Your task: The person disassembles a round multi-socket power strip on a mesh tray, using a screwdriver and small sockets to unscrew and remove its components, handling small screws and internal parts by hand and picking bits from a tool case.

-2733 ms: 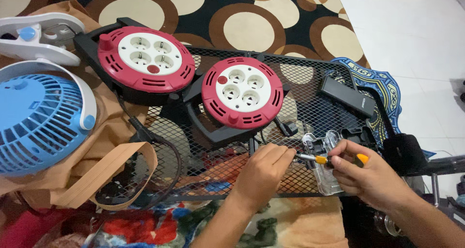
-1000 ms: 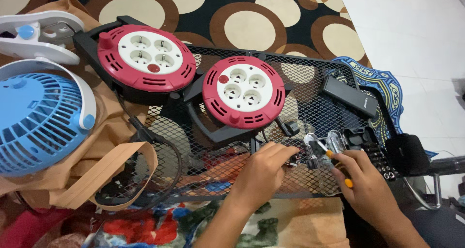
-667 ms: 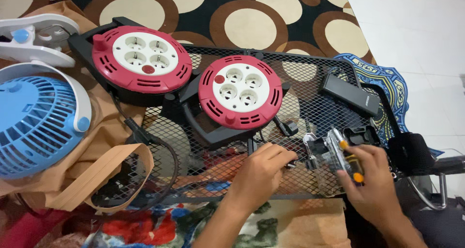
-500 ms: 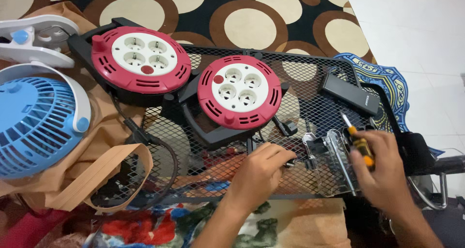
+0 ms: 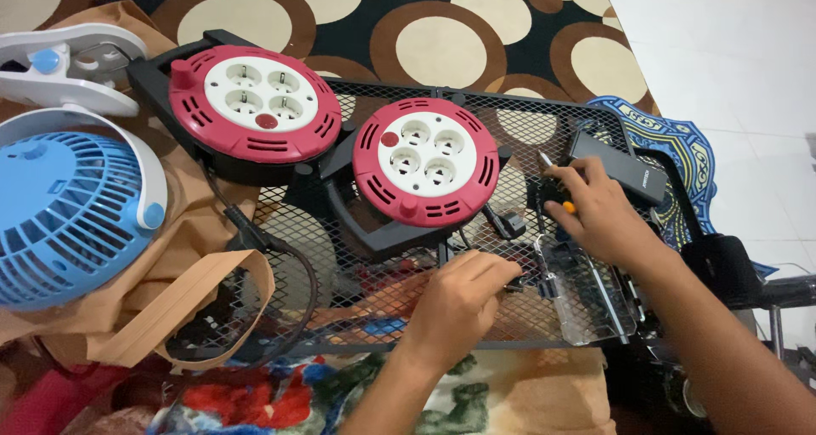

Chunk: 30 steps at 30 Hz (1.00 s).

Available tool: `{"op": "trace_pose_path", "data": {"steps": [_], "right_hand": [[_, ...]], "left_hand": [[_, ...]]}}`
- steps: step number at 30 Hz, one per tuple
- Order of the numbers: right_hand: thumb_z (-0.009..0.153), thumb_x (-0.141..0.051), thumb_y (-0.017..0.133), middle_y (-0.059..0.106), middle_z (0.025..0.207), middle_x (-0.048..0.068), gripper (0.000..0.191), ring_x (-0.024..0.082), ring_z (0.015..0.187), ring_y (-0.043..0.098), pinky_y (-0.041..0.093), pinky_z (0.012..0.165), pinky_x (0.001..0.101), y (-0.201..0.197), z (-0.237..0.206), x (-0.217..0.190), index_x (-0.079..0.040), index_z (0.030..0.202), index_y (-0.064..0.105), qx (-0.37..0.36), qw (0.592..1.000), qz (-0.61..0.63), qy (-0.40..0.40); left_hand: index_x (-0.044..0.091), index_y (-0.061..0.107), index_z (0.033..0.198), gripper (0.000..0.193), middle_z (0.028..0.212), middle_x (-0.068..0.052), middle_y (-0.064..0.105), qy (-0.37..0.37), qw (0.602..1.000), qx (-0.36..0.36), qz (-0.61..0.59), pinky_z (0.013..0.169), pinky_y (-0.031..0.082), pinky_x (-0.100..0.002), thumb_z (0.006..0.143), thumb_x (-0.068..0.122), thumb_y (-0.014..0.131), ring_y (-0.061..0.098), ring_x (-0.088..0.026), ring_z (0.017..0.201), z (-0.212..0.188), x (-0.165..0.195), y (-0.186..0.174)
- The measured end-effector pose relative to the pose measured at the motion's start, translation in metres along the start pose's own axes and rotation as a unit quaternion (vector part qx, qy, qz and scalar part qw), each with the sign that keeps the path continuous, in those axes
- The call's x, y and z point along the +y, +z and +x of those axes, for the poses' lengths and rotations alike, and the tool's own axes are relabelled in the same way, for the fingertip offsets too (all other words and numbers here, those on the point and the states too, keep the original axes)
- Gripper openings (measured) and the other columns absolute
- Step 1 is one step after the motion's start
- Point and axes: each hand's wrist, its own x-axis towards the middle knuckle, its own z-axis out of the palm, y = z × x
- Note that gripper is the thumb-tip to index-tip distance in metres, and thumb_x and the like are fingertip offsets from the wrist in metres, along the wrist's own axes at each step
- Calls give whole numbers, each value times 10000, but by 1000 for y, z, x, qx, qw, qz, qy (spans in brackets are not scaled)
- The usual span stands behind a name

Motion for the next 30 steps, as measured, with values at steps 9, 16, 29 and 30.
{"op": "trace_pose_path", "data": {"steps": [9,16,29,30], "right_hand": [[854,-244,739,608,1239,175,448,388,1175,593,469,1000,468,-10,-10,-9,-71,1251,622,65,995,30,-73],[861,-81,708,727,1203,139,258,257,1169,675,518,1021,410,-10,-79,-48,-4,1107,693,-3,915,390,-107],[924,99,610,615,1254,157,159,224,1094,666,611,915,419,27,-82,-46,13,1056,606,-57,785,615,-50],[926,107,618,602,1239,151,173,215,1103,643,581,936,401,29,-83,-47,14,1071,601,-55,778,622,-67]], "left_hand": [[50,664,1104,335,1059,-88,697,27,999,-2,34,853,517,-430,777,-23,671,671,-304,983,-1,0,-1],[57,670,1126,345,1077,-72,697,34,998,29,48,853,523,-424,793,-32,656,664,-294,983,0,3,0],[56,666,1098,301,1009,-77,706,-20,1000,16,-12,834,515,-412,809,47,749,637,-308,953,7,21,-18],[57,671,1099,304,986,-79,704,-24,1000,-1,-7,823,504,-417,811,68,767,632,-312,937,7,24,-24]]}}
